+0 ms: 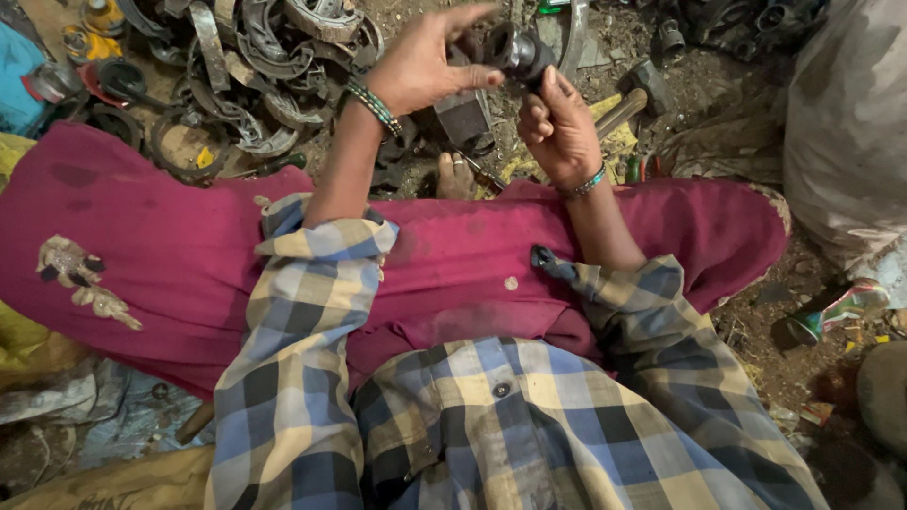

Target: The person sits on the ground in a scrap yard and uses a hammer to strike a metal automotive part held against a small anvil block, working the piece loose. They turn the part over by hand between hammer blows and set the worked piece aside with other processed parts.

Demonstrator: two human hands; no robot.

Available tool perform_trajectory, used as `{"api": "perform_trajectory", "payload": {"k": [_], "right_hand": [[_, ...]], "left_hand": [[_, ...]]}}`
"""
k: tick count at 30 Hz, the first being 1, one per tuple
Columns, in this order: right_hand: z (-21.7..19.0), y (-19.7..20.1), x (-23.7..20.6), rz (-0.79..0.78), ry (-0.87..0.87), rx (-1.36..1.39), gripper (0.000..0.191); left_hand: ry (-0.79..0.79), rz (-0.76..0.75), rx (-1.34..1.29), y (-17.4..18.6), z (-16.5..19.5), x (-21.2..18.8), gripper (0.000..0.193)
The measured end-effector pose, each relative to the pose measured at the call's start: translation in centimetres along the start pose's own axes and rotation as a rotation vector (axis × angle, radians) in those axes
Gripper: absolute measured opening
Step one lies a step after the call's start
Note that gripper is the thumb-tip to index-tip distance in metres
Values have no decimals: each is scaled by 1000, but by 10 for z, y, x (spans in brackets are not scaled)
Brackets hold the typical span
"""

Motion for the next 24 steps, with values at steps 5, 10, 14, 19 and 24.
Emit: {"api": "perform_trajectory", "payload": {"k": [5,10,14,19,24], "right_hand": [[-1,-5,0,-38,-15,60,26],[-1,-11,-2,-131,-41,106,29],[8,2,1,-90,-45,105,21],[23,26,7,-54,-62,113,19],[30,30,8,-25,-105,62,23]], "left_hand": [[-190,36,110,-4,15,0,65],[-47,86,72,-8,19,5,60],[-45,115,266,-26,33,10,63],[-187,69,412,-45,51,8,66],[-215,50,341,-48,50,8,63]]}}
Point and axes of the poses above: each hand's wrist, its own x-axis towards the middle knuckle, its own y-axis out of the back of the hand, z = x × y, the point moved 7 cm from there along x, towards the middle knuckle, and after that the axes turned 15 degrees about -x, right-handed, at the moved point
